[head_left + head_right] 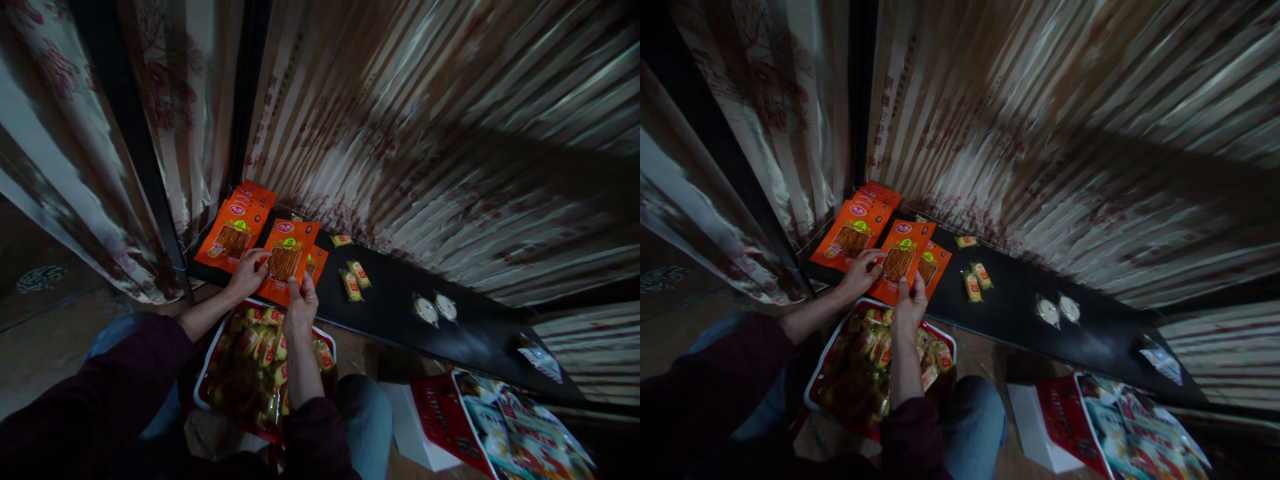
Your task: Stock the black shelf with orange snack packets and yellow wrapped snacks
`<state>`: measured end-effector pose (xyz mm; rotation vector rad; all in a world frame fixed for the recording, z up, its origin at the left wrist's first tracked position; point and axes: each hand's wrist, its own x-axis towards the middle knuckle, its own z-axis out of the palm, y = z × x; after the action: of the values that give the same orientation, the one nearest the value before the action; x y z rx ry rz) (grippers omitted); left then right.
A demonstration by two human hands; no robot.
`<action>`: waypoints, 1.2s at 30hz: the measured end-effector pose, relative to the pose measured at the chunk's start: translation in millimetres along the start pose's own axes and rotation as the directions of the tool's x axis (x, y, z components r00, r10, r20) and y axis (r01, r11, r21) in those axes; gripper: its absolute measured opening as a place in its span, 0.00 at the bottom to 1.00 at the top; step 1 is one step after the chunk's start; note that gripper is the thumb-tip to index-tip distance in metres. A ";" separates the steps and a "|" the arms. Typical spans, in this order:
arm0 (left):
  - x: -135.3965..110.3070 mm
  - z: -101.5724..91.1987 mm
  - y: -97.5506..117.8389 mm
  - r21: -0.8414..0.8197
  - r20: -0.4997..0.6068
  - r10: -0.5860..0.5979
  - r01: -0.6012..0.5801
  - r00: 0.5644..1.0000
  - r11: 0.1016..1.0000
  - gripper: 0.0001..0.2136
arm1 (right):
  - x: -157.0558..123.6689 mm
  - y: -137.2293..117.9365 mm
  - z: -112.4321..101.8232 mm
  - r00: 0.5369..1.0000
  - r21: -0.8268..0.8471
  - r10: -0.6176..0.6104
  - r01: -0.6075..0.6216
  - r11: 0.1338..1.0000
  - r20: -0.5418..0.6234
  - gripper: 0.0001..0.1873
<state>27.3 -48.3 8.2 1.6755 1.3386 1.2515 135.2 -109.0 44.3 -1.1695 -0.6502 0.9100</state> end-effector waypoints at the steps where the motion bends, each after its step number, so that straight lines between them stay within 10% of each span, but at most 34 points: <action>1: -0.1 -2.9 -1.2 0.009 -0.021 -0.004 0.005 1.000 1.000 0.13 | -1.0 2.6 2.1 1.000 -0.014 0.000 0.000 1.000 0.015 0.22; 11: 7.4 -38.0 -12.1 0.129 -0.239 -0.057 0.090 0.969 0.988 0.15 | 3.4 39.2 28.2 0.995 -0.167 0.015 0.002 0.986 0.102 0.18; 36: 17.8 -63.0 -8.2 0.370 -0.320 -0.316 0.425 0.893 0.826 0.18 | 25.4 69.2 59.3 0.974 -0.593 0.000 0.138 0.793 0.227 0.14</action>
<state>-34.3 -33.6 26.9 1.4511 2.1109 0.9947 81.0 -49.8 -5.9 -1.6147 -1.2207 0.7881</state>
